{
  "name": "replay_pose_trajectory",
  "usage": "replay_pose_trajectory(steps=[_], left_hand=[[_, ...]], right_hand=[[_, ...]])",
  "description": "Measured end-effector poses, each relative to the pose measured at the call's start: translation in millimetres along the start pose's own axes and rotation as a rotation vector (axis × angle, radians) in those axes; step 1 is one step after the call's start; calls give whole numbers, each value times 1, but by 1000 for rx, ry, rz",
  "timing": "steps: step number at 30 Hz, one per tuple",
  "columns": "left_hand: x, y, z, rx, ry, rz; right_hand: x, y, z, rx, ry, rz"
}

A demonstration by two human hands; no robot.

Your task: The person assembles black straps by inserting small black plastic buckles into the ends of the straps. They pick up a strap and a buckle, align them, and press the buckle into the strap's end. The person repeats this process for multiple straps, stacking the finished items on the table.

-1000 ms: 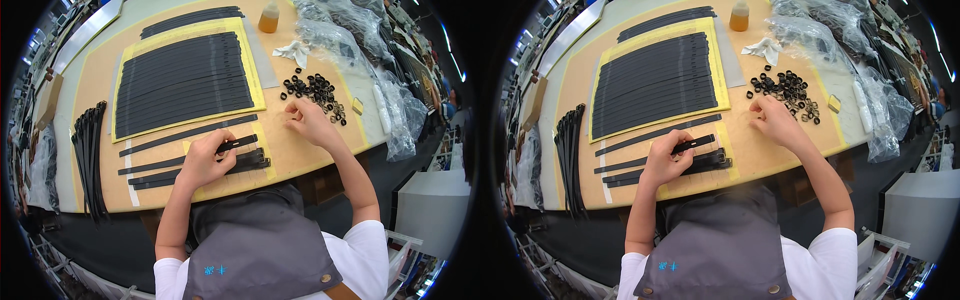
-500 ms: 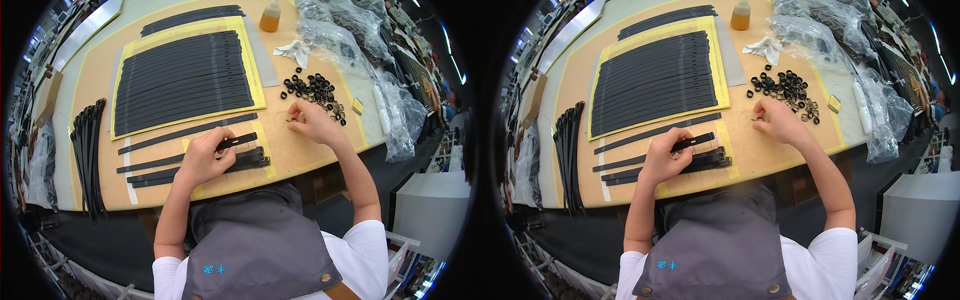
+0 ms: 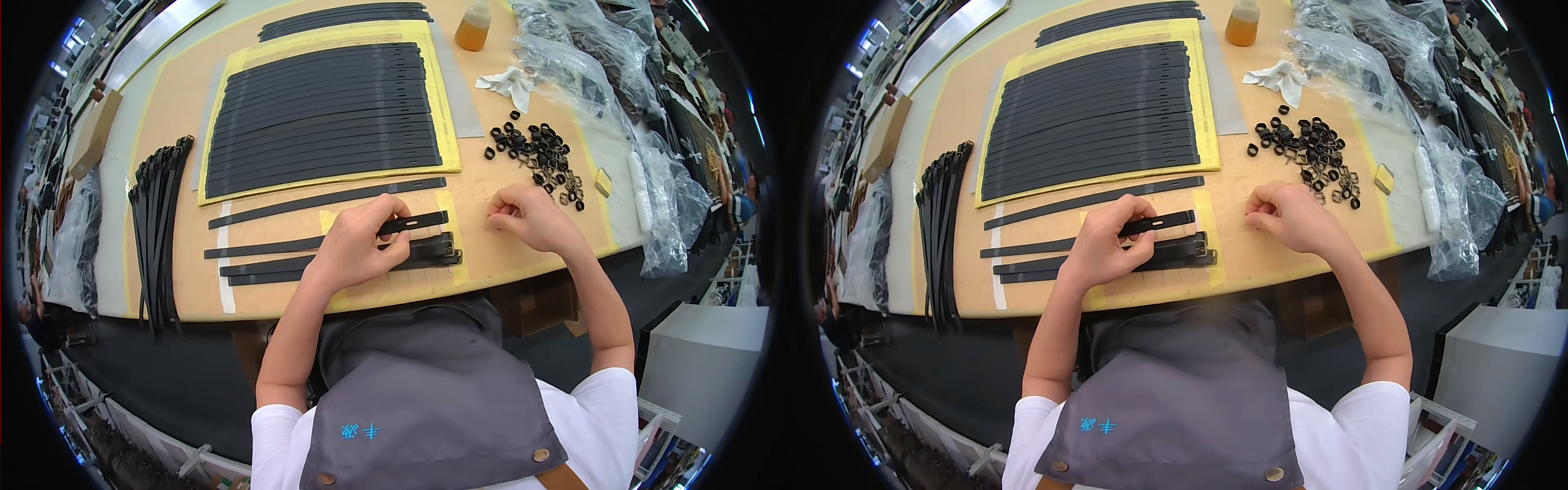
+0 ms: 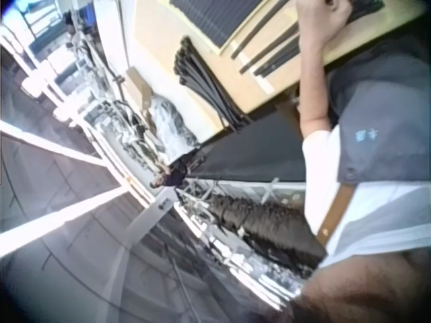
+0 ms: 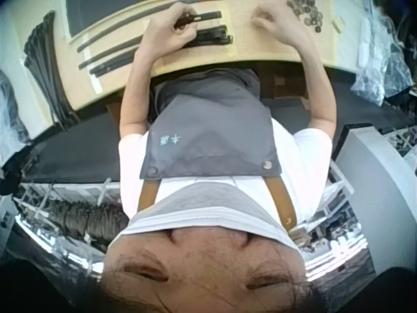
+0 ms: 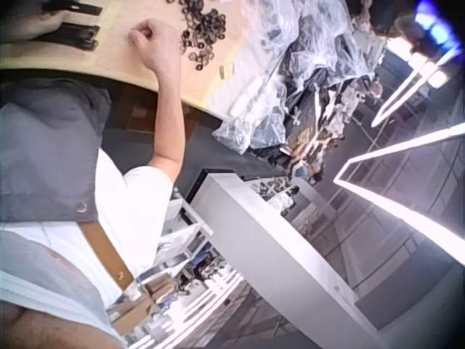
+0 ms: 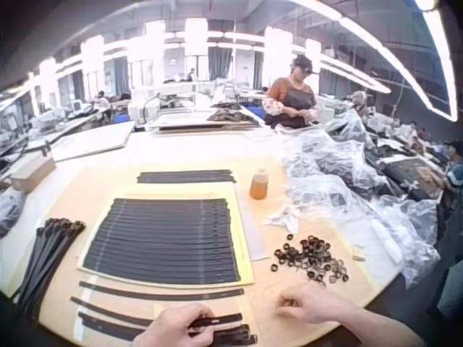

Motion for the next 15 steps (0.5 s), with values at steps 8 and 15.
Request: replay_pose_trajectory(steps=[8,15], left_hand=[[-6,-5,2,-20,-26,89],[-15,-9,-2,34,14,63]], right_hand=[[22,31,-3,296,-244,-875],[35,44,-4,409,-340,-879]])
Point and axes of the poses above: each hand's wrist, its own z-axis away from the middle knuckle, its own y-axis out of the palm, x = y × z, the point moved 3 cm from there along -z, towards the middle knuckle, and after that the axes turned 10 degrees about y, right-handed, at the moved point
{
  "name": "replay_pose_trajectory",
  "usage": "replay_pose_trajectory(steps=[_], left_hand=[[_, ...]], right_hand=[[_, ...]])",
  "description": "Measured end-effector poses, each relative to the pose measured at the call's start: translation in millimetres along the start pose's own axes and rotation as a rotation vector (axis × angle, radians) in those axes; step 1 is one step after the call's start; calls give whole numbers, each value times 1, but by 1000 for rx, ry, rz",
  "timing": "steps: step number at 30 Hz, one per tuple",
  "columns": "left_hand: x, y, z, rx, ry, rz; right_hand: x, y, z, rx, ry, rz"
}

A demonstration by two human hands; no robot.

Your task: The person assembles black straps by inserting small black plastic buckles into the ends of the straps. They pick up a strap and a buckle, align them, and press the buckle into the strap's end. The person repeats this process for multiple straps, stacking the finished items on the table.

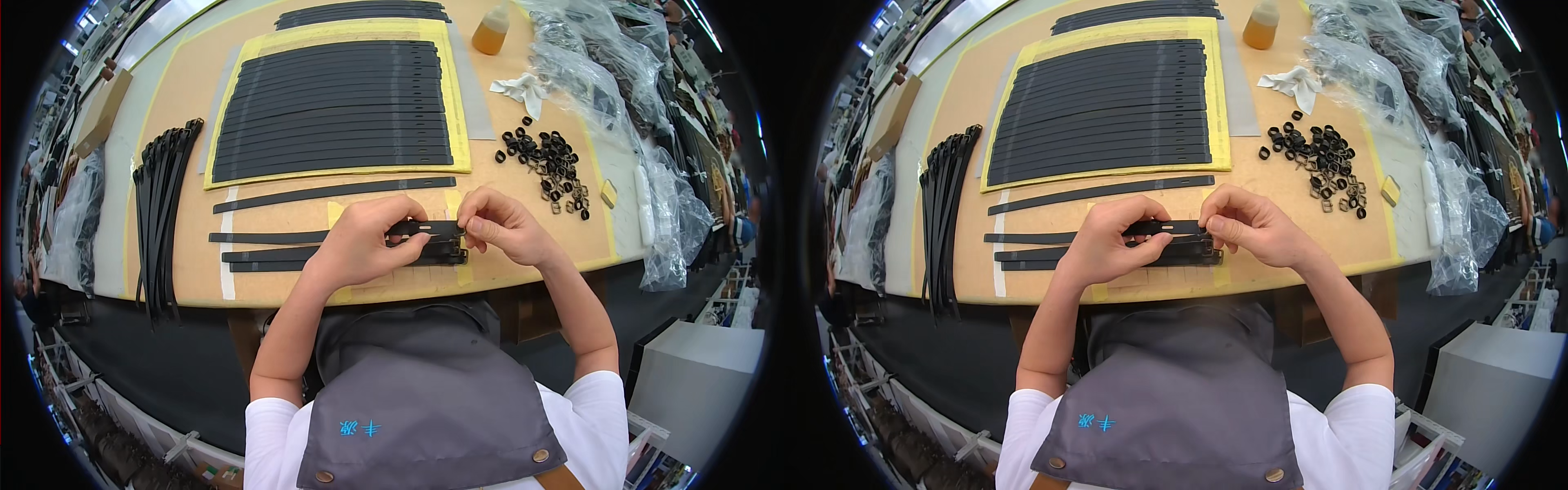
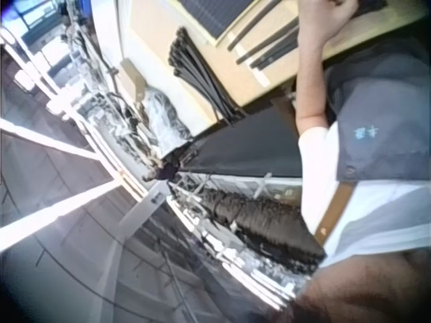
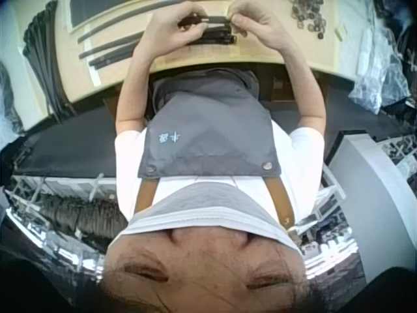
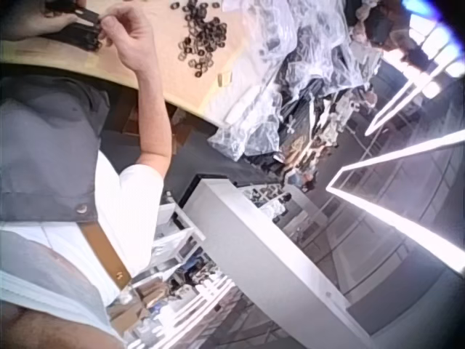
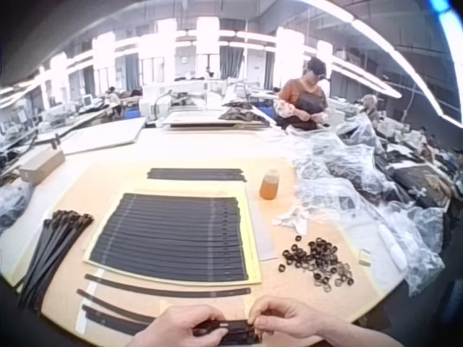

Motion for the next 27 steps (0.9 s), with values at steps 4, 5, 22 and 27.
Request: replay_pose_trajectory(steps=[4,5,22,27], left_hand=[[-1,-1,1,52,-20,-52],[0,-1,2,60,-22,-54],[4,11,1,127,-119,15],[7,15,3,73,-30,50]], right_hand=[[2,2,-3,17,31,122],[0,3,-4,16,29,137],[4,35,-10,-161,111,-26],[11,38,-11,-238,112,147]])
Point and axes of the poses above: each hand's wrist, its own z-axis away from the middle knuckle, its own y-axis out of the palm, x = y × z, the point moved 3 cm from there along -z, towards the middle knuckle, and after that the axes turned 10 degrees about y, right-handed, at the moved point
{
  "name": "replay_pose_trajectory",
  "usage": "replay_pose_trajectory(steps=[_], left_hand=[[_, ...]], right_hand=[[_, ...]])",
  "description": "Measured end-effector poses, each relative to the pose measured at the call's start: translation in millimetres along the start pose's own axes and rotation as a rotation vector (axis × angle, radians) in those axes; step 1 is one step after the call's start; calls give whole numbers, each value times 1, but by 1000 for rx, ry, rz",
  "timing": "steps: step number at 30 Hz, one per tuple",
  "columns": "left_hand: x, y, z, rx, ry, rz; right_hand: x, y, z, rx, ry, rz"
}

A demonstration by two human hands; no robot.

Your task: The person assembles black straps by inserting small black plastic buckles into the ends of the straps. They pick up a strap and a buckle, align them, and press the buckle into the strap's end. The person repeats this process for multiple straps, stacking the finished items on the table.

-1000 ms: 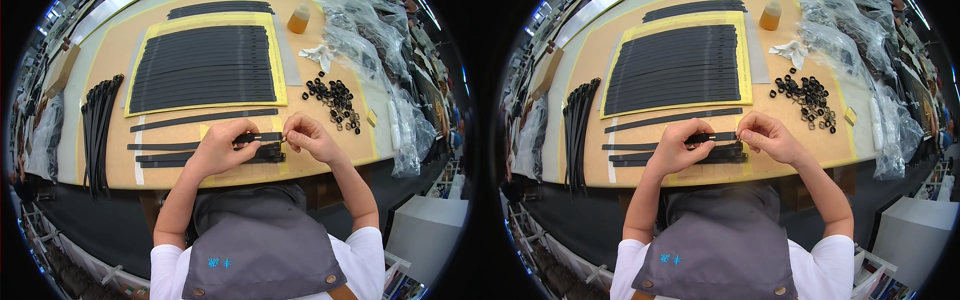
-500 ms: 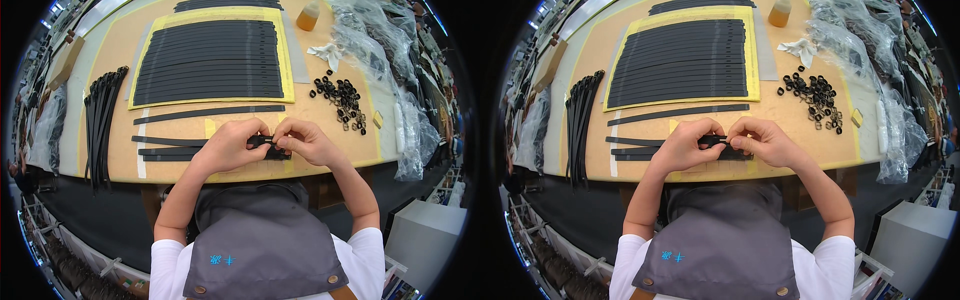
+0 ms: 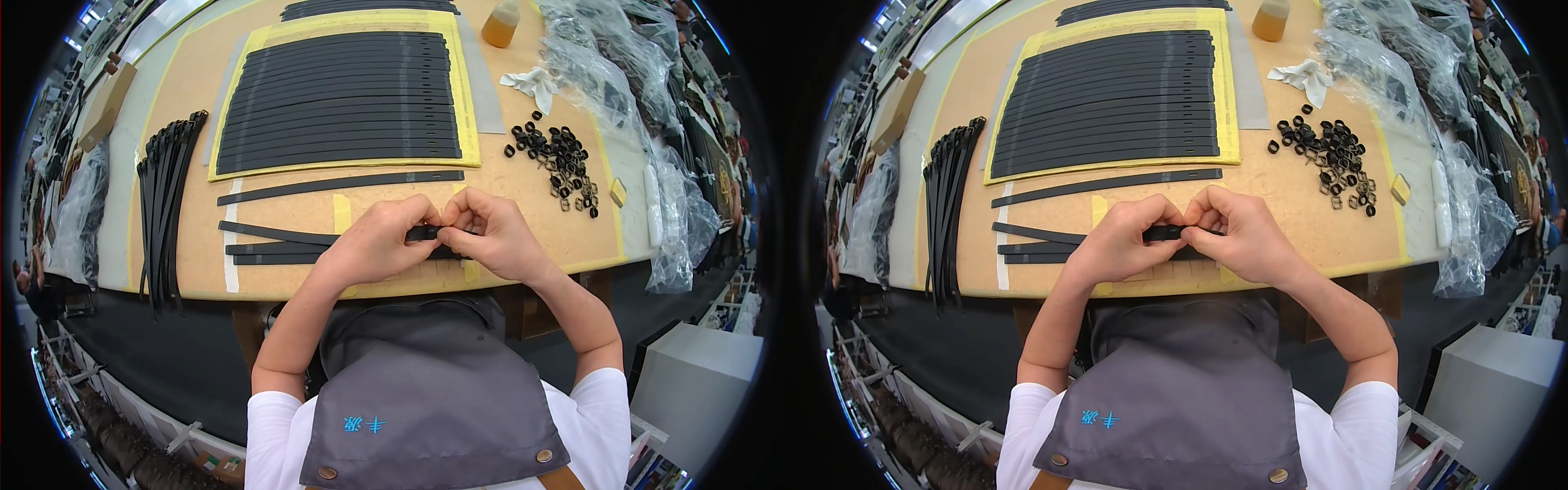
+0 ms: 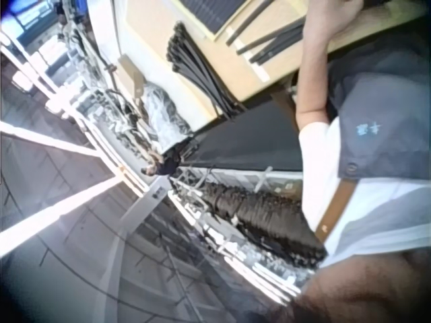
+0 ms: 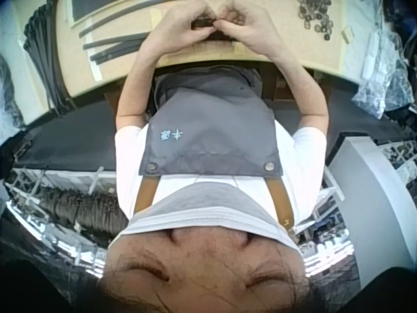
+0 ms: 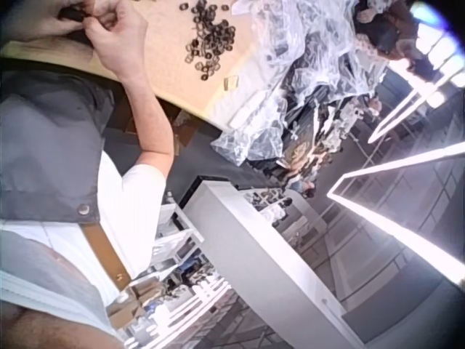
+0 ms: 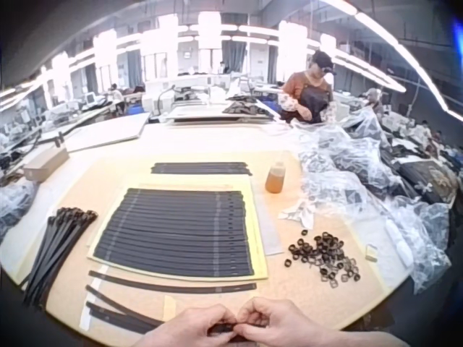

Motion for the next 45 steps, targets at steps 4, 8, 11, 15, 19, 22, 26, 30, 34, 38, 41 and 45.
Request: replay_pose_trajectory(steps=[4,8,11,15,19,22,26,30,34,38,41,45], left_hand=[[-3,-4,-1,44,-69,50],[-1,-4,-1,14,11,-15],[-8,-9,-2,-30,48,-71],[-12,-12,-2,-74,31,-76],[-9,-18,-3,-103,-16,-33],[-13,-17,-5,-99,33,-42],[-19,-12,-5,-66,67,-75],[-24,-9,-3,-5,77,-86],[-25,-6,-3,24,135,-83],[-21,-5,-2,-70,129,-92],[-22,-14,2,-38,11,-110],[-21,-20,4,-58,18,-86]], right_hand=[[0,-2,-6,58,107,-68],[-10,-4,-14,73,64,-186],[-12,-9,-12,61,20,-261],[-19,-24,-9,133,41,-442],[-17,-33,-2,209,25,-506],[-16,-31,0,211,-23,-436],[-21,-26,-7,203,-2,-343],[0,-13,-12,279,140,-255],[4,-7,-16,372,292,-111],[3,-4,-18,319,269,-85],[1,-5,-16,273,260,-103],[2,-7,-14,266,251,-100]])
Point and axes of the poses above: each hand's wrist, its own z-axis away from the middle knuckle, its own y-axis out of the palm, x = y × z, the point moved 3 cm from there along -z, towards the middle knuckle, and after that the axes turned 10 degrees about y, right-handed, at the moved point
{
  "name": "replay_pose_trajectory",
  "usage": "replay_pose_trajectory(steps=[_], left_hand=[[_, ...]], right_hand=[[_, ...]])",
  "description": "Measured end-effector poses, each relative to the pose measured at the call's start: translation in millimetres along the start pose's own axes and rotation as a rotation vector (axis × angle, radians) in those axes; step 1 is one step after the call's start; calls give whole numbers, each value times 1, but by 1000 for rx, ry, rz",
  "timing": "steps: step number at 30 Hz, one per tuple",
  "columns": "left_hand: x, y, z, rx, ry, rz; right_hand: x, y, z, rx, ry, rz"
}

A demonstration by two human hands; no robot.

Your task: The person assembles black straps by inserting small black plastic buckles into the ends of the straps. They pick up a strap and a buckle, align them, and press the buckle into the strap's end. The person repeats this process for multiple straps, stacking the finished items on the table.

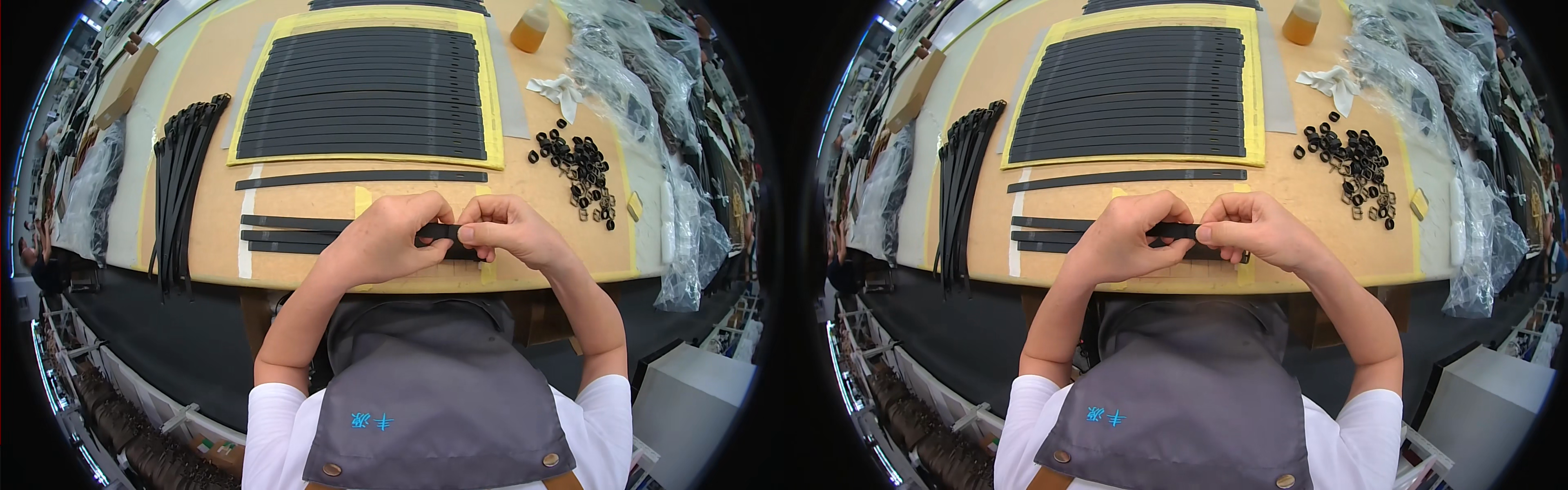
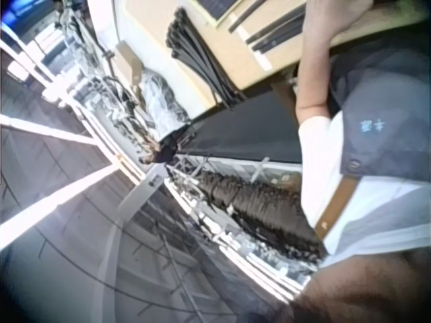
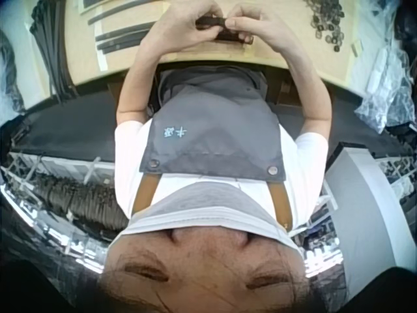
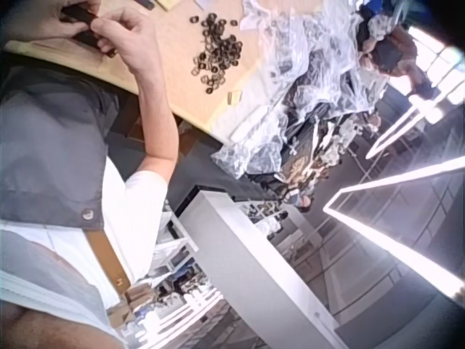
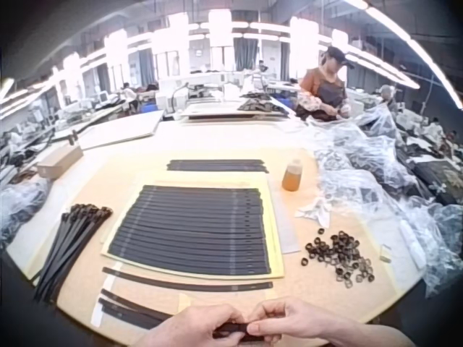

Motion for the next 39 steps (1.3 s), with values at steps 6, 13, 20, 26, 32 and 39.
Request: replay_pose_trajectory(steps=[6,13,20,26,32,39], left_hand=[[5,0,0,-1,40,-12],[7,5,0,-9,28,-13],[6,6,0,-16,25,-18],[1,4,-2,43,-35,3],[4,6,-1,15,-3,-4],[6,8,-1,-13,58,-32]], right_hand=[[1,-1,1,12,6,8],[0,-1,2,-10,9,4],[1,-2,3,-11,18,9],[4,-1,5,-24,22,-5],[2,-2,4,-15,21,5],[6,-1,5,-20,28,37]])
Point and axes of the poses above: each hand's wrist, its own z-axis away from the middle knuckle, its own y-axis out of the palm, x = y × z, the point moved 3 cm from there along -z, towards the middle knuckle, and after that the axes turned 10 degrees about y, right-handed, at the moved point
